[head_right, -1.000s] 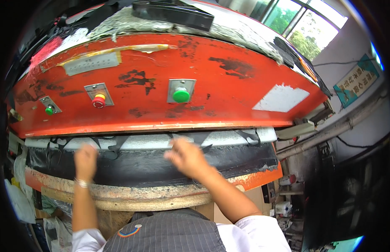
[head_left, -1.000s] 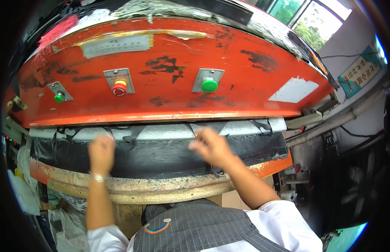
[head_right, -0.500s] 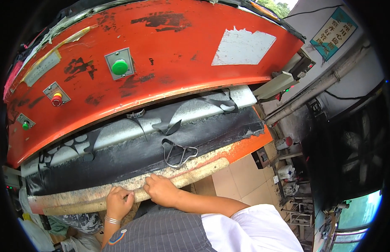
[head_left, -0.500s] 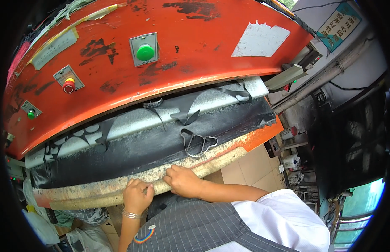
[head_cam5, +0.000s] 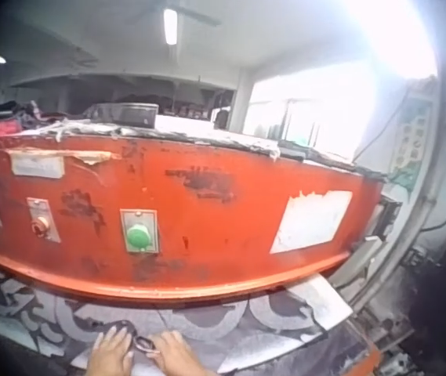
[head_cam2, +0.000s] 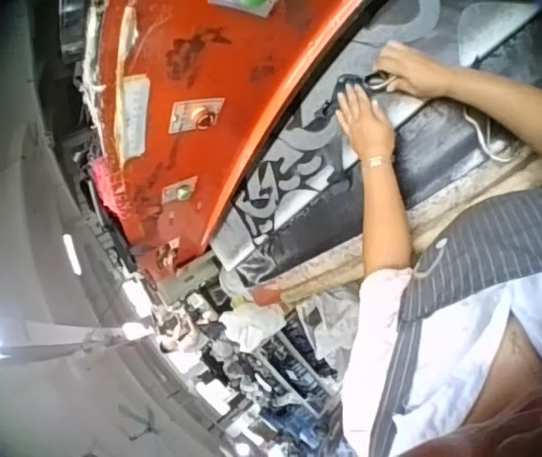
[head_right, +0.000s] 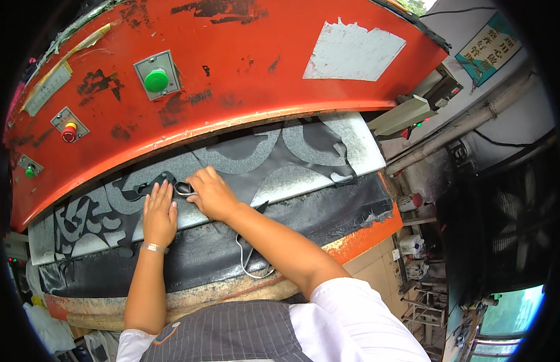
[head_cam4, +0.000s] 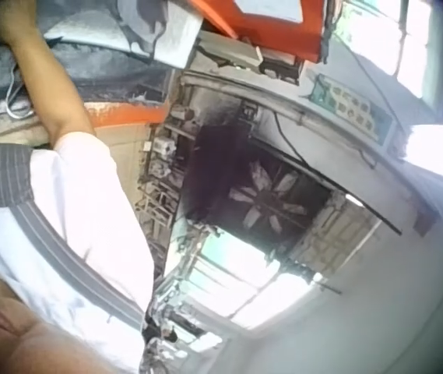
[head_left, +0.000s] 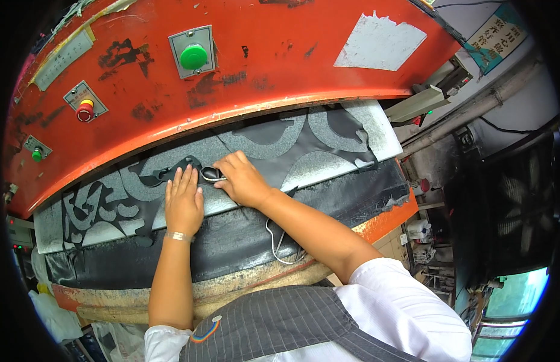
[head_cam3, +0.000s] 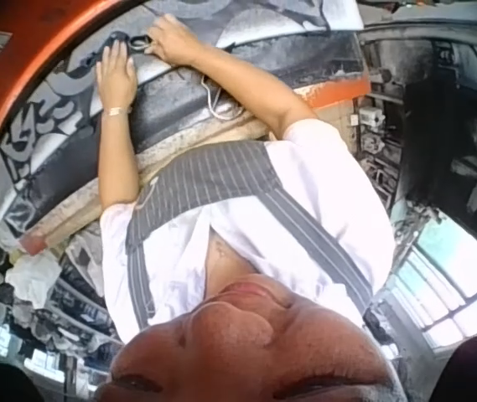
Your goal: Using a hydraulic die-cutting machine to cut shoe components from sheets of material.
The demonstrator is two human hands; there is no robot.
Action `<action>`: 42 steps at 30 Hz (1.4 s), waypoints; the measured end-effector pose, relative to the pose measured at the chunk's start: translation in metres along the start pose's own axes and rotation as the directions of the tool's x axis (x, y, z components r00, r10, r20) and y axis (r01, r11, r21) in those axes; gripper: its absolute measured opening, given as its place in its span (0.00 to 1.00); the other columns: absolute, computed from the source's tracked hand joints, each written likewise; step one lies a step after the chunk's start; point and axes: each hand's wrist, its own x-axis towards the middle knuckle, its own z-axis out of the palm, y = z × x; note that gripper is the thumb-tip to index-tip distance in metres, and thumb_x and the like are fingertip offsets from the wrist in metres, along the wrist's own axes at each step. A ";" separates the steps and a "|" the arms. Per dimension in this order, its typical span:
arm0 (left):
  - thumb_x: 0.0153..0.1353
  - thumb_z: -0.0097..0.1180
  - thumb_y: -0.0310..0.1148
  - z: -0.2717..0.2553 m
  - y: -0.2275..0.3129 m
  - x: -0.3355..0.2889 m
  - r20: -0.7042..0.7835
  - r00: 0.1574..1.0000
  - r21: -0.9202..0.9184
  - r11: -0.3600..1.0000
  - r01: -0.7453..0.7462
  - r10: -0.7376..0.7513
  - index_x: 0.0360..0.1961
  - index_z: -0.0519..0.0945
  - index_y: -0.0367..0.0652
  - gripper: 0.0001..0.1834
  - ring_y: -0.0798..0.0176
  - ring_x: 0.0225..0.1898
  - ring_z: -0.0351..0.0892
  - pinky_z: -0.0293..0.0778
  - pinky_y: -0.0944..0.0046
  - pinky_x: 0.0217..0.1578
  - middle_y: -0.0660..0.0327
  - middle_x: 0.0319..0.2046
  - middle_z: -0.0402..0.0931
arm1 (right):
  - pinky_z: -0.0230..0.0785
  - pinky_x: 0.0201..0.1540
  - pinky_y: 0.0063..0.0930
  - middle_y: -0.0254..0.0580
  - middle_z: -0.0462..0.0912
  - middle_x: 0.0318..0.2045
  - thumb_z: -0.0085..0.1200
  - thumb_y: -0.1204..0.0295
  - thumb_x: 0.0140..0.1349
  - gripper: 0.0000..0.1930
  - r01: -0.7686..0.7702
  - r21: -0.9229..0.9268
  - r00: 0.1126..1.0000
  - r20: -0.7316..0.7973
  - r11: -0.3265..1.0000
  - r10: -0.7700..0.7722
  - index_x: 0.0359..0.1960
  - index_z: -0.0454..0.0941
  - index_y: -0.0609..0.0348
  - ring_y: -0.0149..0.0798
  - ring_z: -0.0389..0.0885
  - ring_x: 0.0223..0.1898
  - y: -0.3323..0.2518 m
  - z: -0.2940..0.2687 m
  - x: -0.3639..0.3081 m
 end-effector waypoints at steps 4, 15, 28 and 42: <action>0.64 0.50 0.33 -0.005 0.000 -0.003 0.002 0.999 -0.089 0.996 0.033 -0.032 0.60 0.73 0.39 0.23 0.50 0.70 0.58 0.48 0.48 0.69 0.54 0.64 0.69 | 0.65 0.54 0.36 0.45 0.77 0.43 0.66 0.68 0.50 0.22 -0.030 0.116 0.989 -0.140 0.993 0.046 0.48 0.77 0.59 0.49 0.70 0.48 0.014 -0.052 -0.001; 0.47 0.70 0.41 0.024 0.065 0.015 -0.200 0.980 -0.278 0.959 -0.061 0.004 0.39 0.87 0.47 0.17 0.59 0.40 0.71 0.64 0.58 0.45 0.66 0.33 0.75 | 0.60 0.58 0.39 0.40 0.78 0.46 0.71 0.65 0.46 0.31 -0.022 0.013 0.977 0.211 1.000 0.018 0.55 0.77 0.51 0.47 0.70 0.51 0.047 -0.090 -0.019; 0.48 0.69 0.41 0.022 0.061 0.018 -0.234 0.972 -0.350 0.935 -0.046 -0.039 0.33 0.88 0.50 0.11 0.62 0.37 0.69 0.63 0.59 0.43 0.70 0.29 0.74 | 0.61 0.54 0.36 0.40 0.79 0.43 0.71 0.60 0.45 0.28 -0.164 -0.133 0.979 0.098 0.977 0.178 0.51 0.81 0.48 0.44 0.71 0.48 0.054 -0.086 -0.042; 0.73 0.45 0.36 -0.173 -0.196 -0.002 -0.914 0.236 -0.299 0.941 0.160 -0.331 0.36 0.81 0.36 0.17 0.64 0.39 0.79 0.73 0.63 0.45 0.58 0.36 0.81 | 0.75 0.38 0.27 0.44 0.80 0.38 0.66 0.72 0.56 0.30 -0.015 0.230 0.962 -0.262 0.973 0.077 0.59 0.66 0.62 0.33 0.80 0.36 -0.080 -0.129 0.073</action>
